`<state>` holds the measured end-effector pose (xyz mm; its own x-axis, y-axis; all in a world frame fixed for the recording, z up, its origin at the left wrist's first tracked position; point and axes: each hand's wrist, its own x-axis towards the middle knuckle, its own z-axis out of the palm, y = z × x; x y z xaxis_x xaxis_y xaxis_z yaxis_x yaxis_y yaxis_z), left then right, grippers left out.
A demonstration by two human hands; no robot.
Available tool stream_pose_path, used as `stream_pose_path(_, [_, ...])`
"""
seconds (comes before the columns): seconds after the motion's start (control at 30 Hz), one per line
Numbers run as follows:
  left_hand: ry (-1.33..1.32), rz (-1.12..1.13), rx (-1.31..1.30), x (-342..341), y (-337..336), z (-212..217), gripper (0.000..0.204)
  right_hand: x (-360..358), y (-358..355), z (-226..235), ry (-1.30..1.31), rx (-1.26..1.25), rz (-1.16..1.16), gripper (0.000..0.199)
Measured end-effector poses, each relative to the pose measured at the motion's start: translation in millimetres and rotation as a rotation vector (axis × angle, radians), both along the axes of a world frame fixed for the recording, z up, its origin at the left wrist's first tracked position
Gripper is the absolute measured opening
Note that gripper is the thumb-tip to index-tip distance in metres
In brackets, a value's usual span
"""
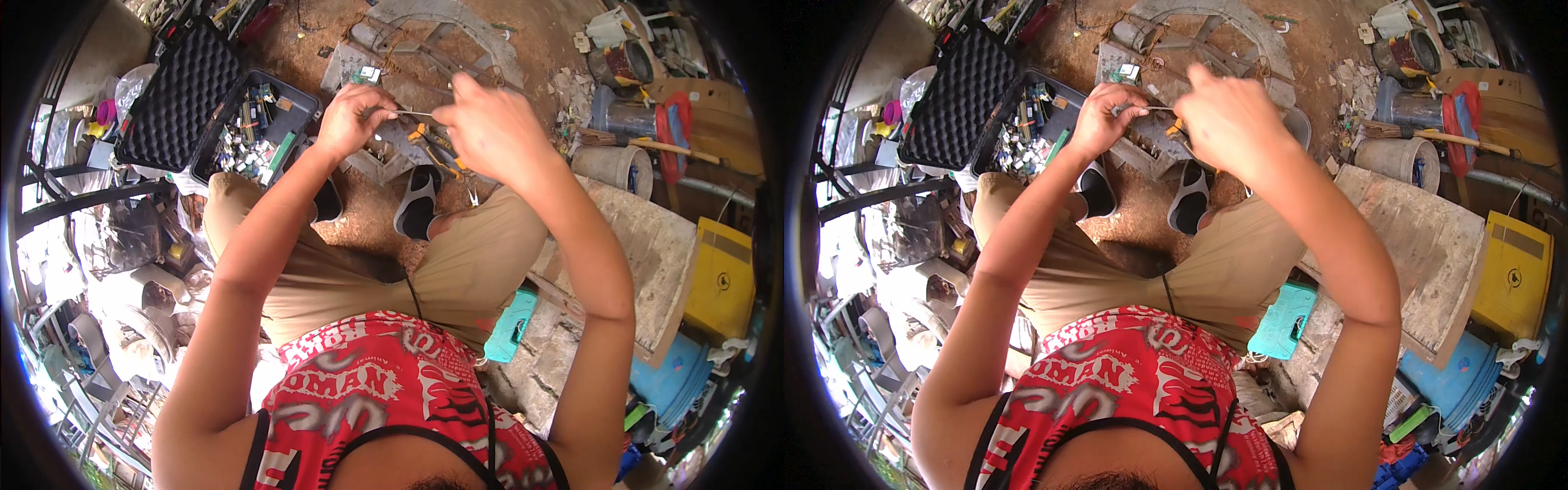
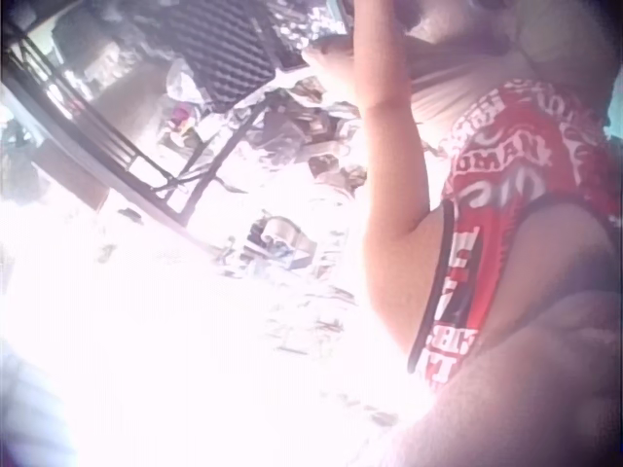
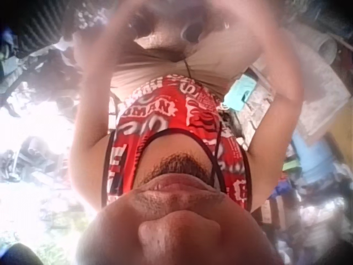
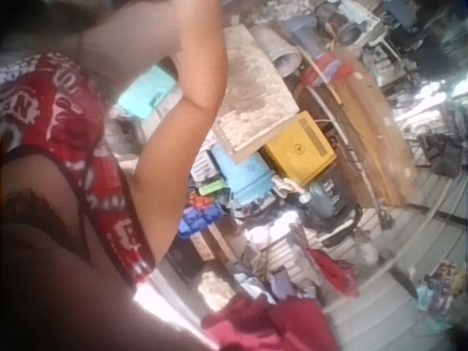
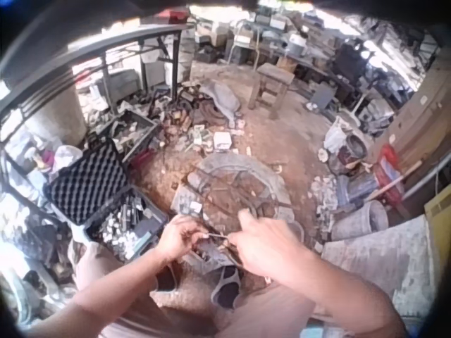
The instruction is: The person disassembles small electronic components using a screwdriver and pliers while sitting in a workshop area.
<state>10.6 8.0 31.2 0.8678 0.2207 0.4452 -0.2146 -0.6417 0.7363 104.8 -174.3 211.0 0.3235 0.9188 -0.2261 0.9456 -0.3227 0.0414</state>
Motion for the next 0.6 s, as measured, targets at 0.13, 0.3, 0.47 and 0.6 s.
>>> stream_pose_path(0.13, [0.213, 0.172, 0.124, -3.9, 0.1, -20.3, 0.014, 14.6, 51.9, -8.0, 0.014, -0.019, 0.104, 0.044])
stream_pose_path(0.3, [0.288, 0.206, 0.207, -9.6, 5.5, -37.1, 0.014, 15.9, 74.3, -20.8, 0.279, 0.16, 0.06, 0.054])
stream_pose_path(0.47, [0.29, 0.217, 0.227, -5.9, 5.1, -41.0, 0.014, 15.3, 73.3, -44.1, 0.352, 0.409, 0.073, 0.055])
stream_pose_path(0.6, [0.27, 0.191, 0.177, -7.2, 6.1, -41.9, 0.017, 23.1, 66.8, -48.7, 0.423, 0.462, 0.038, 0.051])
